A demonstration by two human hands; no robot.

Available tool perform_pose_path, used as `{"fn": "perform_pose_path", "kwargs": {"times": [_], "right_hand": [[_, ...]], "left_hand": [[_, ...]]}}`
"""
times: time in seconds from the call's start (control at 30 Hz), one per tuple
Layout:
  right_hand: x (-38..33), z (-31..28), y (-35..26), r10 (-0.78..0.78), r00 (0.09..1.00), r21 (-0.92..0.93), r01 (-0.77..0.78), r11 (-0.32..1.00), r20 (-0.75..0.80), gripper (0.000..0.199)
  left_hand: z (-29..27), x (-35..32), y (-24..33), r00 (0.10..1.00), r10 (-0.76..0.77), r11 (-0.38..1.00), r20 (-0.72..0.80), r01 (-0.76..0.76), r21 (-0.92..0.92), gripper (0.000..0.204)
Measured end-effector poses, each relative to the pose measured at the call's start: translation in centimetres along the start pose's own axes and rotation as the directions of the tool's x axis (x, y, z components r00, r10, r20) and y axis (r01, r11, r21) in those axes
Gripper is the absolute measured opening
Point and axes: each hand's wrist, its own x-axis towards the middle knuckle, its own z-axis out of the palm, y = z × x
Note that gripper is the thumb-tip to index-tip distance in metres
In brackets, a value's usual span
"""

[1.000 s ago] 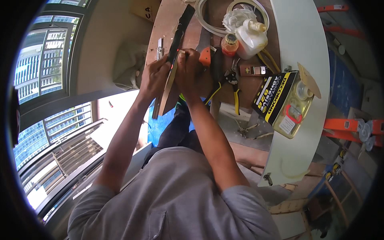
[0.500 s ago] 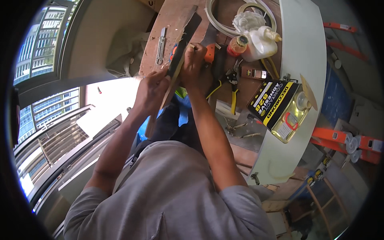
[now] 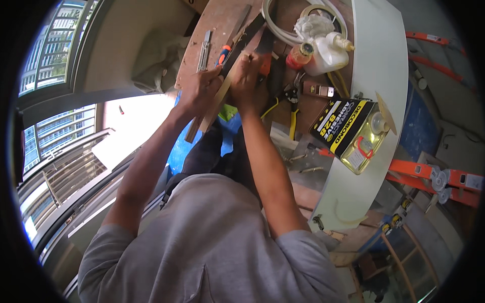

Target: The person prepares a small piece of laminate wood by using a file to smooth the edges and applying adhesive from a bottle, while checking the fit against another wooden component.

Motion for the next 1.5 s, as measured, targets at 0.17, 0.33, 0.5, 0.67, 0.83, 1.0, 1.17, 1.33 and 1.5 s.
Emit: {"fn": "perform_pose_path", "kwargs": {"times": [0.17,0.33,0.5,0.67,0.83,1.0,1.17,1.33,1.5], "right_hand": [[-0.1,-0.4,-0.9,-0.072,0.996,-0.257,0.083,0.963,0.053,0.023],[-0.4,0.1,0.2,-0.025,1.0,-0.087,0.023,0.996,-0.018,0.022],[0.1,0.5,-0.2,-0.044,0.999,-0.118,0.04,0.992,-0.028,0.027],[0.3,-0.2,-0.7,0.163,0.986,-0.161,-0.154,0.975,0.041,0.034],[0.1,-2.4,0.0,0.217,0.971,-0.038,-0.214,0.976,0.097,0.051],[-1.8,-3.5,-2.4,0.187,0.967,-0.03,-0.185,0.982,0.17,0.088],[-1.5,-5.5,-8.0,0.377,0.897,0.316,-0.435,0.843,0.231,0.089],[-1.8,-4.9,-14.1,0.291,0.931,0.338,-0.352,0.873,0.22,0.087],[-3.2,-4.2,-18.1,0.232,0.952,0.065,-0.249,0.966,0.2,0.076]], "left_hand": [[-0.7,-2.4,3.9,0.993,0.055,0.988,-0.101,-0.039,0.147,0.042],[-0.9,1.4,2.8,0.998,-0.056,0.997,0.03,0.054,0.061,0.04],[-0.1,0.8,2.7,0.993,0.082,0.996,-0.079,-0.08,0.034,0.038],[-1.2,3.7,0.1,0.997,0.064,0.989,-0.043,-0.069,-0.134,0.046],[-2.9,7.6,-6.2,0.926,0.09,0.987,-0.366,-0.035,0.154,0.043],[1.0,8.8,-11.8,0.943,0.124,0.921,-0.308,0.006,0.389,0.051],[-0.8,5.9,-7.2,0.916,0.15,0.857,-0.371,0.067,0.512,0.059],[-5.2,-0.6,-3.3,0.945,0.154,0.308,0.287,0.23,-0.923,0.057],[-8.0,-3.4,-2.0,0.951,0.182,0.236,0.25,0.204,-0.95,0.037]]}}
